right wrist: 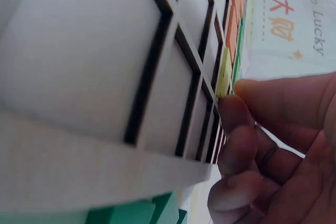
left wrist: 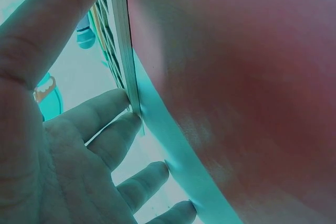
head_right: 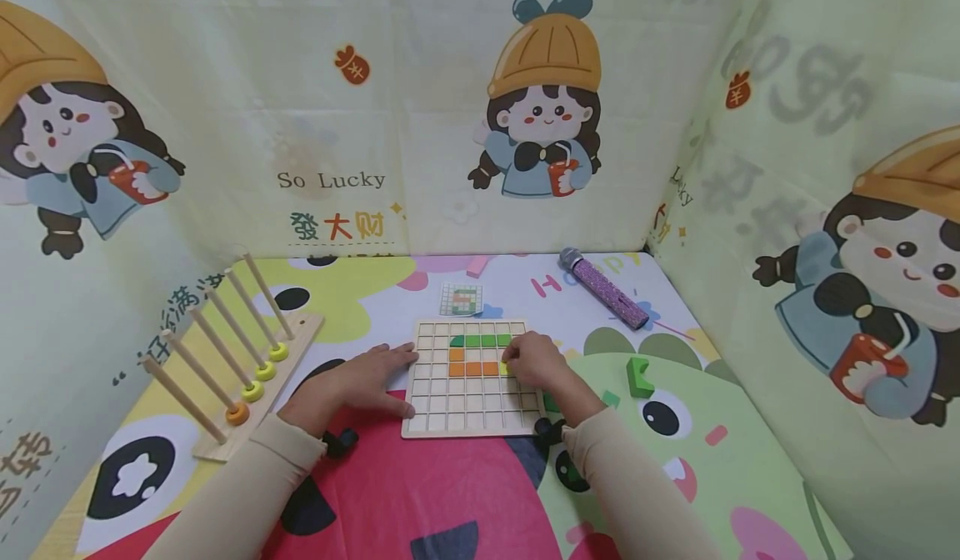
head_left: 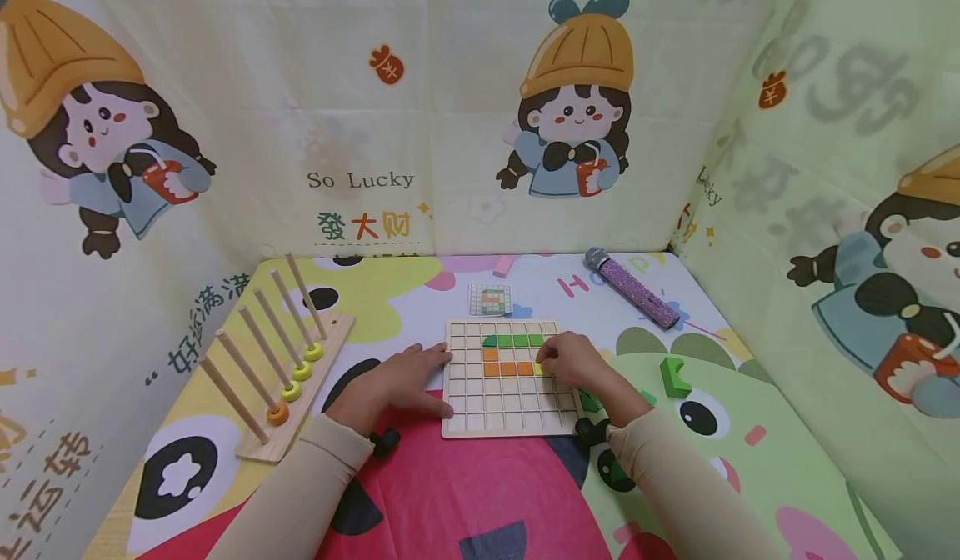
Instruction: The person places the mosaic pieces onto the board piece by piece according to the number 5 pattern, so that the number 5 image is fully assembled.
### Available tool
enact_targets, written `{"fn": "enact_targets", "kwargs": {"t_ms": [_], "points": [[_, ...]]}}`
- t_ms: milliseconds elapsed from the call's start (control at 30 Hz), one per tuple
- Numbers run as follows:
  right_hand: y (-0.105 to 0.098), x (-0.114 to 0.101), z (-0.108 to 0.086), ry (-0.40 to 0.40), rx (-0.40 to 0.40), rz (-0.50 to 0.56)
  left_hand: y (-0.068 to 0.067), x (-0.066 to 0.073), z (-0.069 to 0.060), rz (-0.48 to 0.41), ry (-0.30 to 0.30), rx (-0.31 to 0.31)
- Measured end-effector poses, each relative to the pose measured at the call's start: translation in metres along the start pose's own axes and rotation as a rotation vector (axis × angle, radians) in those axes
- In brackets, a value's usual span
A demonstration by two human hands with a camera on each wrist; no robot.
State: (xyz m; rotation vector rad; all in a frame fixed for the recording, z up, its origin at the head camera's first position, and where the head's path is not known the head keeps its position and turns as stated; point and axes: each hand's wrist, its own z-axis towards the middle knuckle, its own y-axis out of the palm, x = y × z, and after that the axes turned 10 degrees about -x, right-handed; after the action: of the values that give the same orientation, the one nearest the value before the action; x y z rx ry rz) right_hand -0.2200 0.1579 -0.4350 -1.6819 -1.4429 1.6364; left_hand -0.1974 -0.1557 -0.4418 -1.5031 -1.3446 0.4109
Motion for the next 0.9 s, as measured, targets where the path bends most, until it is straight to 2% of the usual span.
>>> {"fn": "enact_targets", "kwargs": {"t_ms": [167,400,567,900], "points": [[-0.004,0.008,-0.004,-0.015,-0.001,0.068,-0.001,0.001,0.000,0.006,0.001,-0.003],[-0.013,0.025,-0.009,0.022,0.035,0.075,-0.001,0.001,0.000,0.010,-0.003,-0.005],[-0.021,0.039,-0.016,0.033,0.023,0.106,-0.002,0.001,0.000,0.011,-0.006,-0.009],[-0.028,0.057,-0.030,0.101,-0.015,0.061,-0.001,-0.002,-0.001,0.016,-0.010,-0.013]]}}
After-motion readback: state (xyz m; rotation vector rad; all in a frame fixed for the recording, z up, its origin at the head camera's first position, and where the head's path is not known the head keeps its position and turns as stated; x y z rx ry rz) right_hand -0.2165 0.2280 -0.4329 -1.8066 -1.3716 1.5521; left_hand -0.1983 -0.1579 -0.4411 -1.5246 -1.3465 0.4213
